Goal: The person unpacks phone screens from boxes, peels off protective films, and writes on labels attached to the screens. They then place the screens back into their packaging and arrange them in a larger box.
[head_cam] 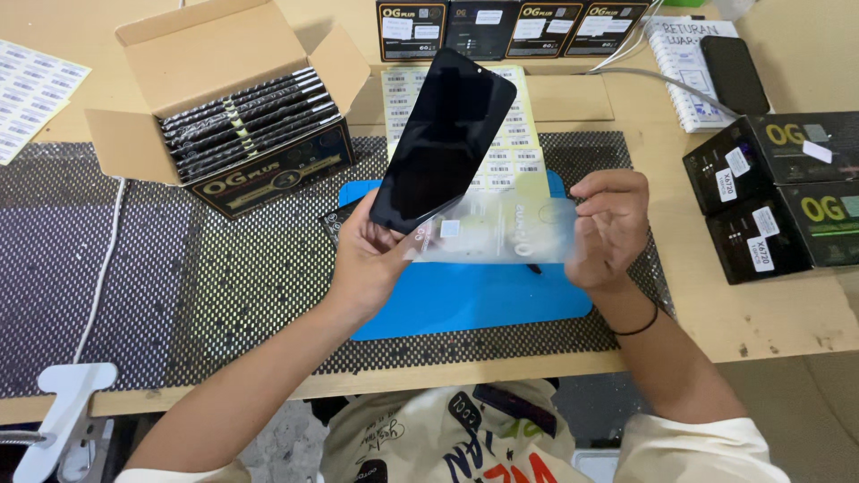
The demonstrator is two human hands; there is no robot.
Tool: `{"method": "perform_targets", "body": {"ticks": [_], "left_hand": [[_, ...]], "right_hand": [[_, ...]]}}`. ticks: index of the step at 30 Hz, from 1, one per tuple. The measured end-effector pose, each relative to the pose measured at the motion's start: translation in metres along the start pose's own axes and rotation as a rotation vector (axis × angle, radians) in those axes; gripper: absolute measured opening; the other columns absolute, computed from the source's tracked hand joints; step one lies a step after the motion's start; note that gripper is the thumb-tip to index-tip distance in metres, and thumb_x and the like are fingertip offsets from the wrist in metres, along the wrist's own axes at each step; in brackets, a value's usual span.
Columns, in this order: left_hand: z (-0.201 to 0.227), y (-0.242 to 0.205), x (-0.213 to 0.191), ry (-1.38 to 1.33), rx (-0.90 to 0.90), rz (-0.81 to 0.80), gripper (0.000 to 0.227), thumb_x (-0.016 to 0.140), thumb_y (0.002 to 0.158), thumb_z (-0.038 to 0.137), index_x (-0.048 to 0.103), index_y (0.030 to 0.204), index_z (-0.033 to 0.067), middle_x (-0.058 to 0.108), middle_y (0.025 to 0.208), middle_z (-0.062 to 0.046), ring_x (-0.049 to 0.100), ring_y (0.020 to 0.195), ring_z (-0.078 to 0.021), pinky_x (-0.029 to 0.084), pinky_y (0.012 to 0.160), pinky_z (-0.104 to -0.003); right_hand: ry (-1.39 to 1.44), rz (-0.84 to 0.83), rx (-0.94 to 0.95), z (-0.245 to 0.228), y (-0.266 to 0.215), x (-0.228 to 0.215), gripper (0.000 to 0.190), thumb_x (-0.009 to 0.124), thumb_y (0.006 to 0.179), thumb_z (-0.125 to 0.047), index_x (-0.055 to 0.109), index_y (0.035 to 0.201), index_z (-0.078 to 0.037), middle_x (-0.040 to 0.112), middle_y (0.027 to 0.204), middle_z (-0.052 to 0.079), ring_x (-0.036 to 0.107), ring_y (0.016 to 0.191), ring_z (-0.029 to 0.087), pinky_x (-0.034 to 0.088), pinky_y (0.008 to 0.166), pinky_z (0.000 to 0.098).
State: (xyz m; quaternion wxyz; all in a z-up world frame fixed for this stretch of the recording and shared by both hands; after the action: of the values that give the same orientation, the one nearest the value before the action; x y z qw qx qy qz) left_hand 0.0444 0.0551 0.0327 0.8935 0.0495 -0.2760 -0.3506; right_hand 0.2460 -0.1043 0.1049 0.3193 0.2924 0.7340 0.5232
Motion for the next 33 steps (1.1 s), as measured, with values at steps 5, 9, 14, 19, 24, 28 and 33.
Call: {"method": "perform_targets", "body": {"ticks": [5, 9, 14, 19, 24, 28, 33], "left_hand": [[-0.002, 0.000, 0.003, 0.135, -0.017, 0.004, 0.037, 0.069, 0.089, -0.008, 0.061, 0.125, -0.0010, 0.074, 0.104, -0.016, 0.072, 0.092, -0.0187, 0.060, 0.065, -0.027], [0.001, 0.003, 0.013, 0.237, -0.099, -0.021, 0.026, 0.067, 0.091, -0.008, 0.067, 0.117, -0.0038, 0.072, 0.086, -0.011, 0.066, 0.073, -0.0114, 0.054, 0.059, -0.024], [-0.002, -0.001, 0.021, 0.369, -0.227, -0.118, 0.017, 0.066, 0.087, -0.005, 0.072, 0.102, -0.0018, 0.068, 0.075, -0.010, 0.061, 0.067, -0.0135, 0.051, 0.058, -0.026], [-0.048, -0.006, 0.005, 0.354, -0.371, -0.239, 0.016, 0.063, 0.088, -0.003, 0.075, 0.098, -0.0022, 0.069, 0.077, -0.013, 0.064, 0.072, -0.0184, 0.054, 0.064, -0.031], [-0.093, -0.012, -0.020, 0.115, -0.449, -0.270, 0.022, 0.059, 0.093, 0.002, 0.074, 0.107, -0.0049, 0.068, 0.083, -0.011, 0.065, 0.079, -0.0160, 0.059, 0.071, -0.033], [-0.055, -0.003, 0.000, 0.061, -0.432, -0.296, 0.025, 0.058, 0.093, 0.001, 0.074, 0.111, -0.0052, 0.073, 0.085, -0.015, 0.071, 0.080, -0.0193, 0.062, 0.071, -0.035], [-0.076, 0.009, -0.031, 0.086, -0.396, -0.255, 0.032, 0.053, 0.102, 0.022, 0.075, 0.110, -0.0004, 0.066, 0.076, -0.008, 0.066, 0.070, -0.0097, 0.057, 0.064, -0.025]], "right_hand": [[-0.037, -0.027, 0.110, 0.008, 0.002, -0.001, 0.025, 0.055, 0.106, -0.022, 0.055, 0.088, -0.005, 0.054, 0.100, 0.014, 0.050, 0.091, 0.027, 0.045, 0.086, 0.0386], [0.036, -0.103, 0.352, 0.024, 0.005, 0.003, 0.023, 0.063, 0.106, -0.019, 0.057, 0.090, -0.004, 0.050, 0.110, 0.015, 0.052, 0.100, 0.025, 0.046, 0.092, 0.0384], [0.200, -0.118, 0.575, 0.050, -0.015, 0.003, 0.018, 0.069, 0.101, -0.014, 0.061, 0.090, -0.003, 0.051, 0.114, 0.016, 0.055, 0.108, 0.024, 0.047, 0.096, 0.0374], [0.278, -0.106, 0.784, 0.065, -0.031, 0.006, 0.015, 0.070, 0.098, -0.010, 0.063, 0.089, 0.000, 0.052, 0.114, 0.017, 0.058, 0.110, 0.024, 0.047, 0.097, 0.0371], [0.395, 0.039, 1.156, 0.071, -0.047, 0.012, 0.011, 0.067, 0.097, -0.013, 0.065, 0.095, -0.002, 0.061, 0.115, 0.009, 0.070, 0.105, 0.017, 0.057, 0.088, 0.0289], [0.463, 0.097, 1.223, 0.081, -0.059, 0.004, 0.015, 0.070, 0.096, -0.015, 0.067, 0.101, -0.001, 0.065, 0.113, 0.009, 0.073, 0.098, 0.017, 0.063, 0.078, 0.0302], [0.552, 0.060, 1.064, 0.077, -0.054, -0.003, 0.009, 0.066, 0.102, -0.007, 0.067, 0.103, 0.001, 0.061, 0.112, 0.014, 0.073, 0.097, 0.024, 0.066, 0.070, 0.0321]]}}
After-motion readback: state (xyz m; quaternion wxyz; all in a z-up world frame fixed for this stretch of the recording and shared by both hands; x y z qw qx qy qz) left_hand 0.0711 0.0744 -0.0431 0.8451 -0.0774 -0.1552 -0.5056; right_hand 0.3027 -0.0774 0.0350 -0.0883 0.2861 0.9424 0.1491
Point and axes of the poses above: each hand's wrist, its own y-axis towards the middle knuckle, its own x-axis out of the palm, z = x × y, the point moved 8 cm from there along y, towards the middle knuckle
